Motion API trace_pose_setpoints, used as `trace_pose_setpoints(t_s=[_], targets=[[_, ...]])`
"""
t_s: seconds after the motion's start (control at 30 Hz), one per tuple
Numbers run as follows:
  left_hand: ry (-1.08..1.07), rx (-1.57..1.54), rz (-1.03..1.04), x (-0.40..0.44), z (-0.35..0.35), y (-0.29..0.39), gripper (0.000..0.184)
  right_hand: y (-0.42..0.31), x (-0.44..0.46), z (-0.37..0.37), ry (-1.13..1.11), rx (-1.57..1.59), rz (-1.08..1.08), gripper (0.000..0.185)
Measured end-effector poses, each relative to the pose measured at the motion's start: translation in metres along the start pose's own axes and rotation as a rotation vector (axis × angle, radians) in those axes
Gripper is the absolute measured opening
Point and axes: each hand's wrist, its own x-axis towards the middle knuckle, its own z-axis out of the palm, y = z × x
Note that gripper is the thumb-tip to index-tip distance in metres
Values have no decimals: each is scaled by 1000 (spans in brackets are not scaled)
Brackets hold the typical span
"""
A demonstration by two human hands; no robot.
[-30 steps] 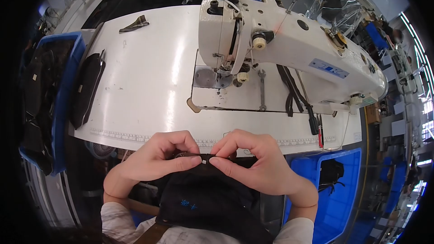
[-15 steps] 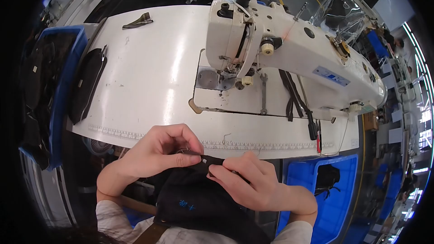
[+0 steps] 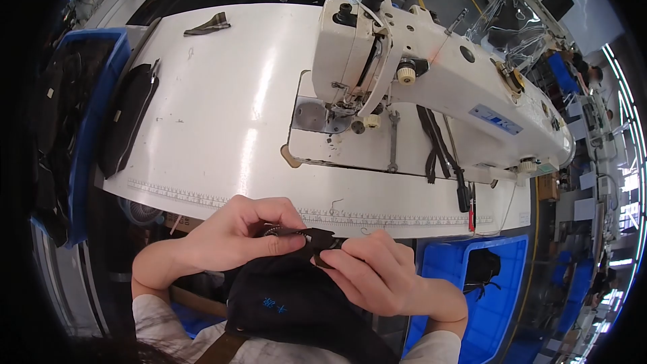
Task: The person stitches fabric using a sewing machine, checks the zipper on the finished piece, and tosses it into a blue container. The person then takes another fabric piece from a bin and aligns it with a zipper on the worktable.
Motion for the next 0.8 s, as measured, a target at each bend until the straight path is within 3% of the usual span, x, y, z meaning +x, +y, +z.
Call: trace_pose_setpoints(t_s=[0.2, 0.3, 0.43, 0.53, 0.8], targets=[[16, -8, -35, -2, 3, 5, 12, 1, -1, 0, -23, -50, -32, 30], [35, -6, -5, -2, 6, 3, 12, -4, -1, 0, -51, 29, 74, 26], [35, 25, -10, -3, 7, 7, 11, -2, 6, -7, -153, 533, 518, 15], [31, -15, -63, -2, 6, 11, 10, 0, 3, -9, -191, 712, 677, 13], [-1, -64, -146, 0, 5, 15, 10, 1, 3, -7, -132, 895, 784, 10]])
